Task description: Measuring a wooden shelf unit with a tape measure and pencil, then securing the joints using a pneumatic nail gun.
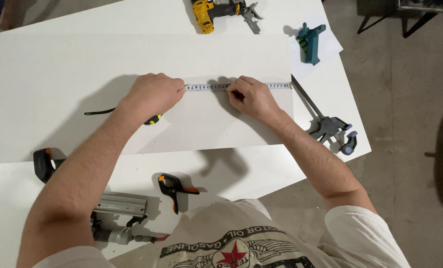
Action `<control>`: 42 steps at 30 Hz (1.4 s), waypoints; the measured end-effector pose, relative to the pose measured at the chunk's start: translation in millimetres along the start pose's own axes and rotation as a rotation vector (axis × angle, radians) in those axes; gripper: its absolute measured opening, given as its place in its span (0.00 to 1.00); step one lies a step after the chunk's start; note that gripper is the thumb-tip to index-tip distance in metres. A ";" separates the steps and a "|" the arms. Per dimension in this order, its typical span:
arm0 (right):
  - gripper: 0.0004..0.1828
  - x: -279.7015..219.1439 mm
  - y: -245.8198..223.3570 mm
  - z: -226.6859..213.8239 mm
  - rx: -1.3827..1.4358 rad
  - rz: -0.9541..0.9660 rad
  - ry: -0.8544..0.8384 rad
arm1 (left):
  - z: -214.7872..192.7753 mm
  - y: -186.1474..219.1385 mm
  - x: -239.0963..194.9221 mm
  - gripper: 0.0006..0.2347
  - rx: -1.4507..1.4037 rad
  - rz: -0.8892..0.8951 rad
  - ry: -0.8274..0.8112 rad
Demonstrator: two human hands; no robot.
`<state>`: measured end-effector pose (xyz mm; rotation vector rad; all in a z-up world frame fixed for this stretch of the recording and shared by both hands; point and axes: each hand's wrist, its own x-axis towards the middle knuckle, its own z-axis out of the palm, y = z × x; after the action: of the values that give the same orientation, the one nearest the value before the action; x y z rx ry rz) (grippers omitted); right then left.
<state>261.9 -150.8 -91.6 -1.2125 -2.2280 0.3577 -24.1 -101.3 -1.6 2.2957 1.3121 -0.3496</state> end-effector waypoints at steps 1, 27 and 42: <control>0.08 0.0 0.1 0.6 -0.006 -0.001 -0.001 | -0.6 0.4 -0.5 0.15 -0.004 -0.006 -0.002; 0.09 -0.3 4.9 5.0 -0.068 -0.041 0.002 | 6.2 -4.0 2.9 0.14 -0.021 0.000 0.028; 0.07 4.8 -5.2 -7.5 0.085 0.095 -0.002 | 7.4 -3.9 4.4 0.15 -0.005 -0.011 0.022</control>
<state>260.7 -149.9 -81.3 -1.2756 -2.1392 0.4869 -25.1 -100.1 -10.9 2.2949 1.3351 -0.3246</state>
